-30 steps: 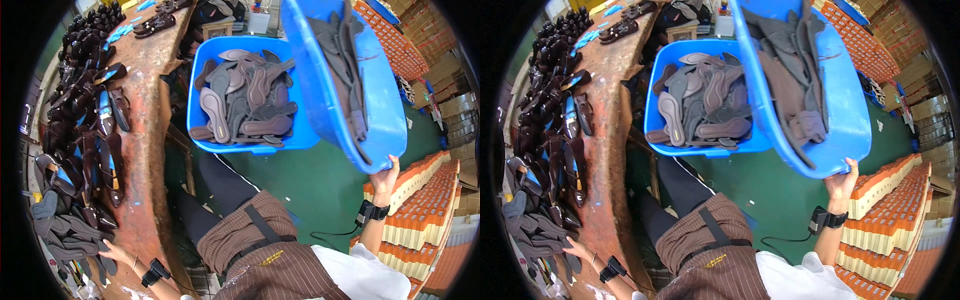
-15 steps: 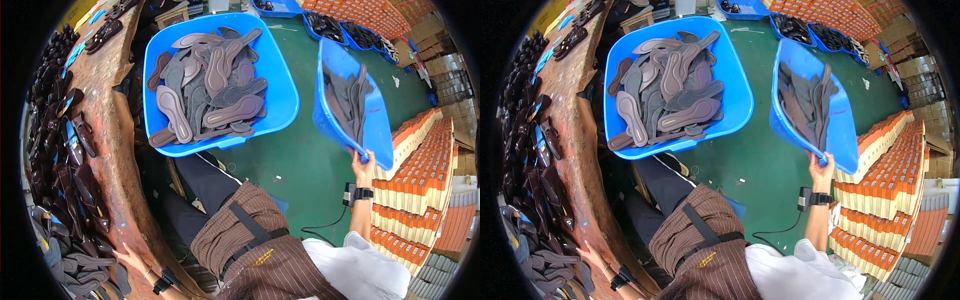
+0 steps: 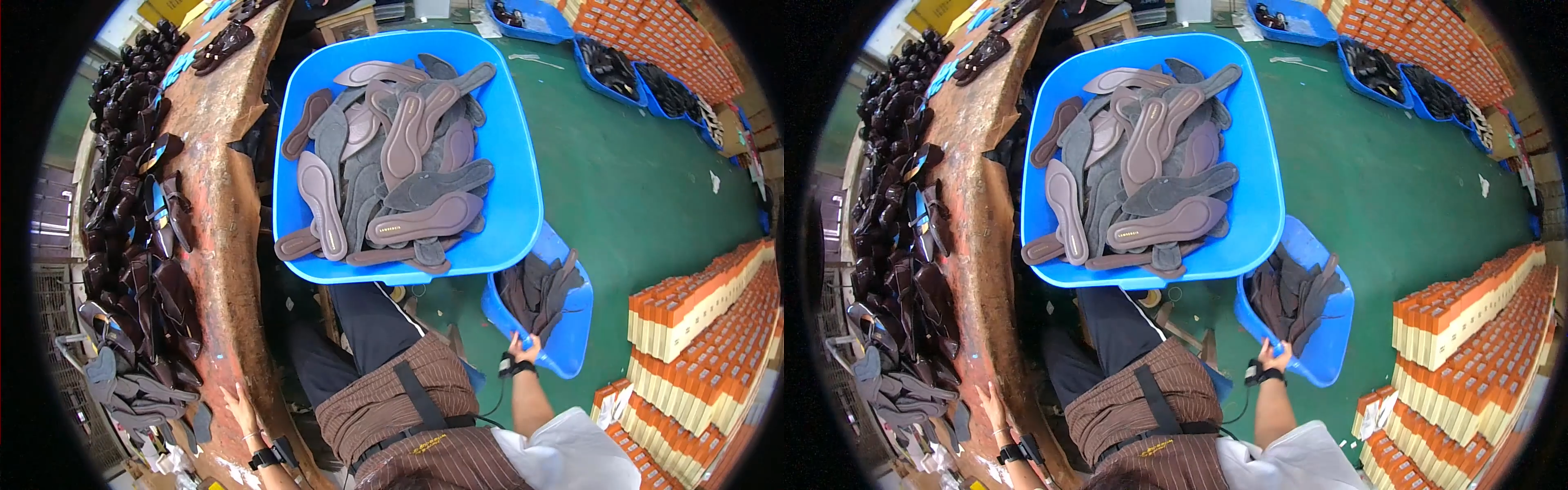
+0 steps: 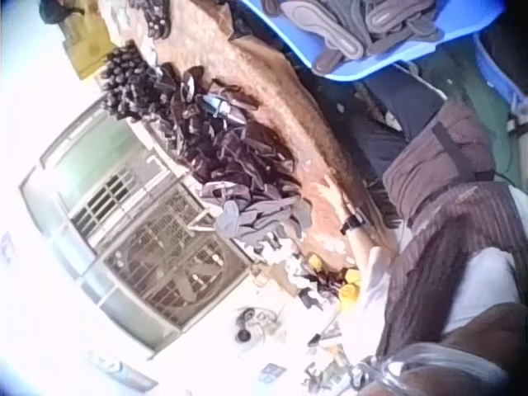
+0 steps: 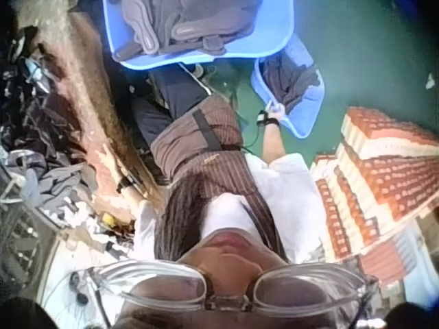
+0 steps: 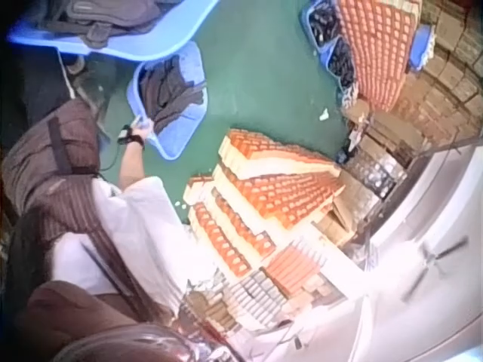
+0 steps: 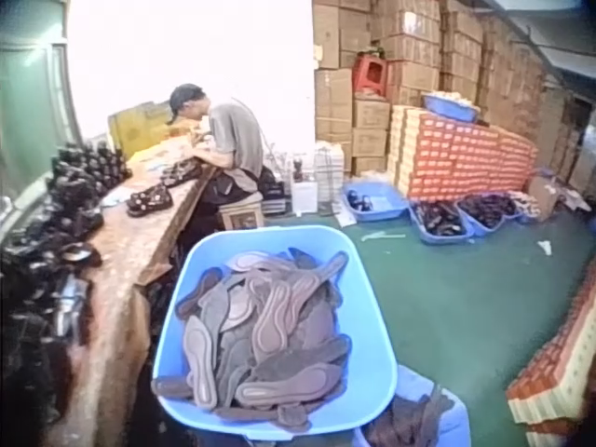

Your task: Inserting insoles into shoes and organizing them on a factory workbench.

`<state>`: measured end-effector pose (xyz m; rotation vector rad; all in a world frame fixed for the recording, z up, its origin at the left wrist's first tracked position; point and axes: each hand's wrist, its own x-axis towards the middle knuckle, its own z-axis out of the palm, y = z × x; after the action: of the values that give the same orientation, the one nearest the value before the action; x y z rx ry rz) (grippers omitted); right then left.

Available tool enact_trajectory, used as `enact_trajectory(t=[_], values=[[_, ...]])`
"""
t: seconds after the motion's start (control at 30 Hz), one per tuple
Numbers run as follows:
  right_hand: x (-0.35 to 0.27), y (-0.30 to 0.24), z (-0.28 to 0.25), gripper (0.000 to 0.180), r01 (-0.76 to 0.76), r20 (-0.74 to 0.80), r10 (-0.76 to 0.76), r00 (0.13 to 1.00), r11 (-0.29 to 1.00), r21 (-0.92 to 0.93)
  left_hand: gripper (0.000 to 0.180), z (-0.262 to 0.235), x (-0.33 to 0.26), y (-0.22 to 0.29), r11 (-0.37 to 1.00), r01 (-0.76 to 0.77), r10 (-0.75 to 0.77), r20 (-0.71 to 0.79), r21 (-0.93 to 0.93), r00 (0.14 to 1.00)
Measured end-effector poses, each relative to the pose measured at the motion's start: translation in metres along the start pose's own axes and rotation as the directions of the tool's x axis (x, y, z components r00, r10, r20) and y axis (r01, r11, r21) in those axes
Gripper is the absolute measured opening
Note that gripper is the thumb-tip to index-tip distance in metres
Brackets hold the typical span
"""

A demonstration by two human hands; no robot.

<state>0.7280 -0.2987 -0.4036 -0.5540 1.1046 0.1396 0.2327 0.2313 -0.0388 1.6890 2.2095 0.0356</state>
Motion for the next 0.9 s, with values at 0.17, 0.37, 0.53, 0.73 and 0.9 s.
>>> enact_trajectory(t=[0.17,0.37,0.53,0.73,0.9], values=[[0.040,-0.014,-0.051,0.043,-0.654,-0.310,0.576,0.756,0.658,-0.373,0.080,0.007,-0.007,0.003,0.989,0.061,-0.066,0.033,0.135,0.997],[-0.042,-0.068,0.114,0.033,0.451,0.148,-0.558,0.817,0.457,-0.766,0.077,0.003,-0.018,0.029,0.984,0.023,-0.017,-0.039,0.174,0.999],[-0.292,-0.004,0.378,0.038,0.501,0.842,0.089,0.532,0.769,-0.398,0.073,-0.010,-0.032,0.043,0.969,-0.016,0.037,-0.084,0.246,0.996],[-0.261,0.136,0.459,0.078,0.431,0.530,0.385,0.755,0.317,-0.845,0.076,0.002,-0.038,0.039,0.958,-0.060,0.098,-0.125,0.280,0.987],[-0.238,0.174,0.482,0.054,0.271,0.392,0.381,0.838,0.332,-0.903,0.079,0.006,-0.053,0.041,0.954,-0.122,0.177,-0.188,0.272,0.966]])
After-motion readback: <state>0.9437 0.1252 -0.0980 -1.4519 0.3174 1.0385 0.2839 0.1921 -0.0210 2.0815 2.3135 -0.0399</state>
